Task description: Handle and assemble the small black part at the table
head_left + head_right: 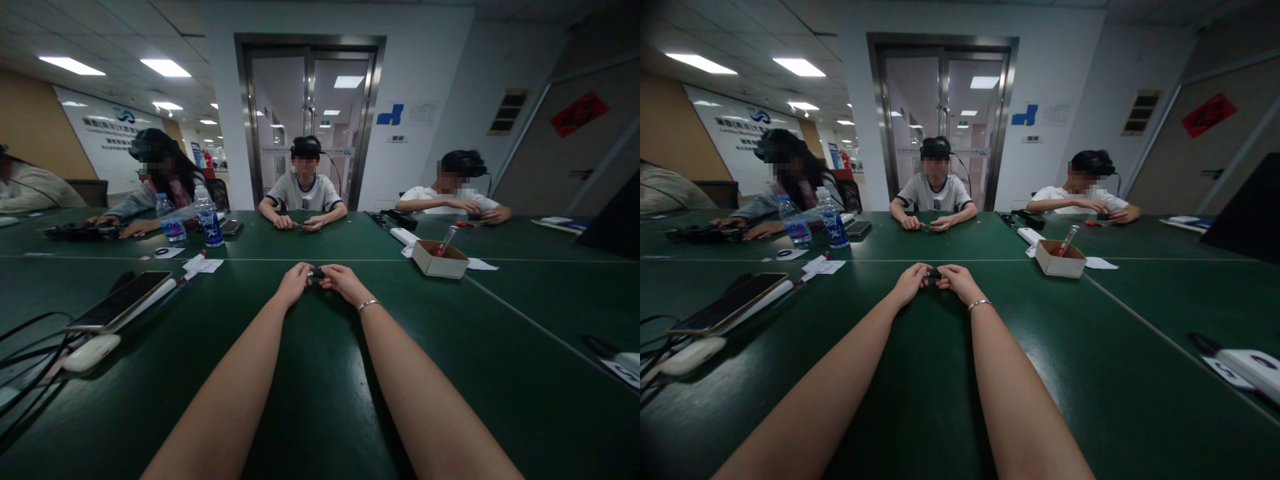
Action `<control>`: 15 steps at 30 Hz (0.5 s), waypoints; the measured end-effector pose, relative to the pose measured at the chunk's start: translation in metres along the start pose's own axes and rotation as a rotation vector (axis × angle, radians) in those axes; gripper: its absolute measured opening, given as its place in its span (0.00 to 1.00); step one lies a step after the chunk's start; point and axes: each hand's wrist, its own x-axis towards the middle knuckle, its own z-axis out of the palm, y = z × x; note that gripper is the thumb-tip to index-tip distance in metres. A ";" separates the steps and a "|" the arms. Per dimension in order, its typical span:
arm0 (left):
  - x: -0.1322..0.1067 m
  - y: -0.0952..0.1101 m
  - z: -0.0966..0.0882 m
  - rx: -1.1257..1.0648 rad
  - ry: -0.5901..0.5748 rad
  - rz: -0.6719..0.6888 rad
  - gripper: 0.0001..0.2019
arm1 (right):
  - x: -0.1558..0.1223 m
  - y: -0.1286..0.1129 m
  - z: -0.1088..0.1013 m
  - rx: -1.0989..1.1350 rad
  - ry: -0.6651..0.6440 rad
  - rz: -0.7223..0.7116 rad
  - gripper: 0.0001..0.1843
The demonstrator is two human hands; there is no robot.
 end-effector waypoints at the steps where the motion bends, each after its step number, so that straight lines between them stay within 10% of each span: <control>1: 0.000 0.000 0.000 0.009 0.008 0.011 0.11 | 0.000 0.000 0.000 0.002 0.001 -0.002 0.03; 15: 0.002 -0.005 0.000 0.015 0.043 -0.009 0.13 | 0.001 0.001 0.000 0.036 0.001 -0.008 0.02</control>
